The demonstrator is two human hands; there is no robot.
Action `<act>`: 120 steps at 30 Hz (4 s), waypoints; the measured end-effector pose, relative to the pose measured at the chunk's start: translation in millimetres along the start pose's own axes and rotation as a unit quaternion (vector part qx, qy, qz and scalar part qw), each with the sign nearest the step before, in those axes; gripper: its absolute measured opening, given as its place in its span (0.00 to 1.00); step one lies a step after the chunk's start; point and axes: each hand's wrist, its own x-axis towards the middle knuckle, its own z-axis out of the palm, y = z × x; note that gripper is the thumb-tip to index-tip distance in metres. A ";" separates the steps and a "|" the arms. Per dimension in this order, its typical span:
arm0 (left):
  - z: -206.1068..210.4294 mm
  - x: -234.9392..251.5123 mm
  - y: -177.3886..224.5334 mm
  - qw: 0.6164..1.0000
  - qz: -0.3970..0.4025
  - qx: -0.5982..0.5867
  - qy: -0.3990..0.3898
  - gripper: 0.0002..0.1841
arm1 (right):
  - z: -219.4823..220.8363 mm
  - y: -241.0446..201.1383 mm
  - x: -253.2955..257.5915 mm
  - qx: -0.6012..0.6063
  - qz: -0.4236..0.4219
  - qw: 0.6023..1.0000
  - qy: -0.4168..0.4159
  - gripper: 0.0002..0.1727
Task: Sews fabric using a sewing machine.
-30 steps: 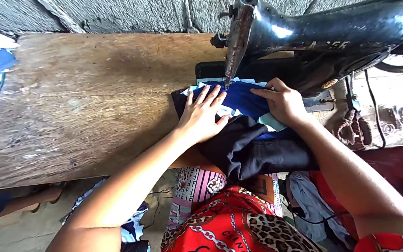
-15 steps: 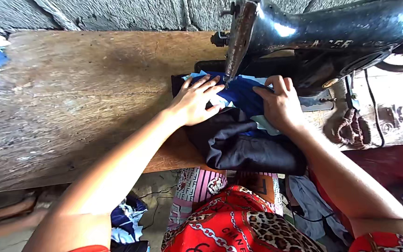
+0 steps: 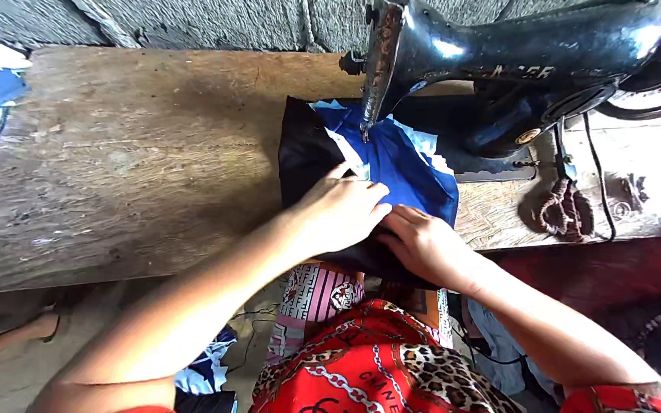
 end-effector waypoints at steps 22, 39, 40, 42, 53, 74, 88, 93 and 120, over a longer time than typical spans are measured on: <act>39.2 14.7 -27.8 0.971 -0.221 0.090 0.027 0.48 | 0.0 109.0 62.4 -0.105 0.140 0.983 0.050 0.25; 24.4 24.5 -61.1 0.982 -0.169 0.088 0.013 0.47 | -1.2 108.4 72.9 -0.130 0.177 0.975 0.031 0.27; 23.5 25.3 -62.4 0.982 -0.167 0.089 0.013 0.47 | -0.7 109.1 73.6 -0.134 0.176 0.975 0.033 0.27; 21.1 27.3 -64.9 0.982 -0.166 0.088 0.007 0.47 | 0.0 110.1 75.5 -0.139 0.178 0.974 0.032 0.27; 12.8 39.3 -97.3 0.990 -0.096 0.099 0.024 0.45 | -1.0 110.7 86.0 -0.131 0.209 0.969 0.023 0.27; 42.7 -5.5 -34.2 0.996 -0.066 0.018 0.065 0.44 | -7.9 66.4 35.9 0.006 -0.209 0.978 0.006 0.11; 33.0 2.8 -38.3 0.997 -0.080 0.006 0.016 0.37 | -3.0 57.8 53.5 -0.172 -0.315 0.933 0.006 0.10; 34.9 5.3 -42.5 0.997 -0.060 0.017 0.033 0.37 | 0.3 55.2 50.8 -0.142 -0.316 0.938 0.020 0.10; 48.7 -4.9 -22.2 0.967 -0.168 0.058 0.181 0.30 | -202.1 286.8 -91.0 -0.175 0.454 0.821 0.300 0.20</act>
